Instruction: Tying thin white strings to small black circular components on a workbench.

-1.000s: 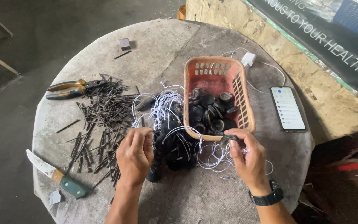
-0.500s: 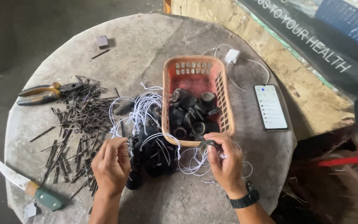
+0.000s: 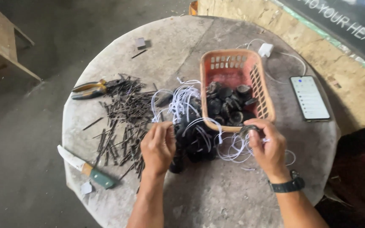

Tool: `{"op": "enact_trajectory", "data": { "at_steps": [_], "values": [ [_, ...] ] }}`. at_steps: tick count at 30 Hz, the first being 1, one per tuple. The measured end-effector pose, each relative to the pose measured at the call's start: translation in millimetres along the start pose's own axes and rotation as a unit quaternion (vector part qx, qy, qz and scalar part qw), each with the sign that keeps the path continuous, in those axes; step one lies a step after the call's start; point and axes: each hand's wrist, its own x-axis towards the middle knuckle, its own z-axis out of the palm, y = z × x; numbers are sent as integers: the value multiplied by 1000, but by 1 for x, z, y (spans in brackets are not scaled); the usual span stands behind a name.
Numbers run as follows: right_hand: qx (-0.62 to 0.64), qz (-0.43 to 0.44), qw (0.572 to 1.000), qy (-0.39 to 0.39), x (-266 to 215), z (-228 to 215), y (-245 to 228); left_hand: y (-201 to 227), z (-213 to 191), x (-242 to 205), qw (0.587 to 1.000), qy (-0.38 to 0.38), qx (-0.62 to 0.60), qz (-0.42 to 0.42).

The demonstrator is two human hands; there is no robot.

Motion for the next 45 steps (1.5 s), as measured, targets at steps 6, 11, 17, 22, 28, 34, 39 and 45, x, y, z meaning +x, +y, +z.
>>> {"op": "enact_trajectory", "data": {
  "at_steps": [6,11,17,22,28,34,39,45],
  "values": [
    [-9,3,1000,2,-7,8,0,-5,-1,-5,1000,9,-8,6],
    [-9,-3,1000,6,-11,11,6,-11,-1,-8,1000,22,2,-6],
    [-11,-21,999,-22,-10,8,-4,-14,-11,-6,997,-59,-24,-51],
    [9,8,1000,-22,-9,8,1,-31,0,-11,996,-75,5,-57],
    [17,23,999,-38,-5,0,-6,-26,-6,-2,989,-53,-37,-134],
    [36,-10,999,-20,-3,2,3,-43,9,67,972,-153,82,-161],
    [11,-19,1000,-18,0,-5,-1,-89,76,118,823,-416,209,-325],
    [26,-40,999,-16,5,-5,6,-131,133,114,763,-497,269,-314]
  ]
}}
